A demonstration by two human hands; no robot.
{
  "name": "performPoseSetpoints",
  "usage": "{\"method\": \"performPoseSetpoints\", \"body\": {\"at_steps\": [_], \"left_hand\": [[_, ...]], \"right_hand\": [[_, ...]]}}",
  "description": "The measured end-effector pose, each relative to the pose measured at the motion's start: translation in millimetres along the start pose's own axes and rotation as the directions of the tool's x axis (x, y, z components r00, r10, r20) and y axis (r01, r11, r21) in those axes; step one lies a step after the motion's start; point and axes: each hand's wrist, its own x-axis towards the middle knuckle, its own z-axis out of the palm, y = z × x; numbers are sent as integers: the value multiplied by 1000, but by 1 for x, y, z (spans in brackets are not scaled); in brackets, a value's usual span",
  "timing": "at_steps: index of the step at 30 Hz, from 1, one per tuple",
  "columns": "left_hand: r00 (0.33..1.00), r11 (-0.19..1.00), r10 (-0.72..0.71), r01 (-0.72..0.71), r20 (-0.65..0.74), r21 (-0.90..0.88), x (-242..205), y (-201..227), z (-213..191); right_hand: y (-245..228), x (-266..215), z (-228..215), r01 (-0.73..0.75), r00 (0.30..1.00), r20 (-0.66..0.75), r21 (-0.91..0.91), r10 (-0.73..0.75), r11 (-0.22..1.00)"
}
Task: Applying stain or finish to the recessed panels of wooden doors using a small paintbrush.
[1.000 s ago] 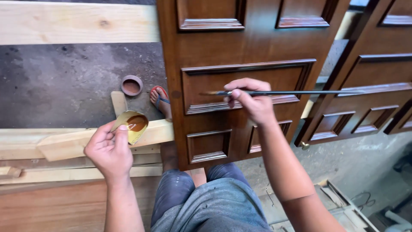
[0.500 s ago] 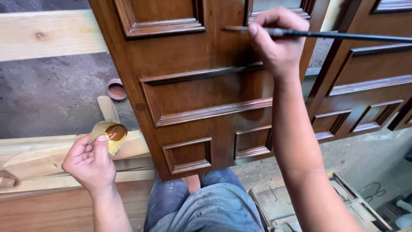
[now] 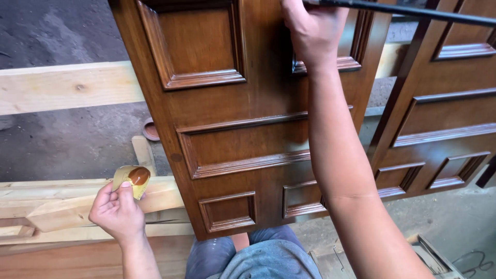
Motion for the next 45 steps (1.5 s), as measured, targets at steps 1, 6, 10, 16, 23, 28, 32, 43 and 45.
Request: {"method": "performPoseSetpoints", "body": {"at_steps": [1,6,10,16,23,28,32,43,45], "left_hand": [[1000,1000,-6,6,-7,22,1,-1,-1],[1000,998,-10,11,-20,63,2,-8,0],[1000,999,-19,19,-5,34,1,0,3],[998,997,-31,35,58,-69,1,30,8],[997,996,-54,59,62,-72,2,34,9],[996,994,-44,52,77,-95,1,40,12],[996,996,-44,50,79,-79,0,40,12],[994,994,-78,83,71,-73,-1,43,15],[994,993,-81,86,70,-76,-1,42,15]], "right_hand": [[-2,-1,1,-33,999,39,29,31,999],[-34,3,18,34,999,0,-184,-34,982],[-27,1,12,47,999,-6,-244,-50,969],[-27,3,12,46,999,9,-240,-45,970],[-30,3,12,41,997,73,-179,-28,983],[-33,4,12,95,994,82,-243,-77,965],[-41,7,15,143,985,131,-287,-109,947],[-43,6,16,173,982,124,-329,-139,928],[-43,5,14,177,982,125,-354,-141,919]]}}
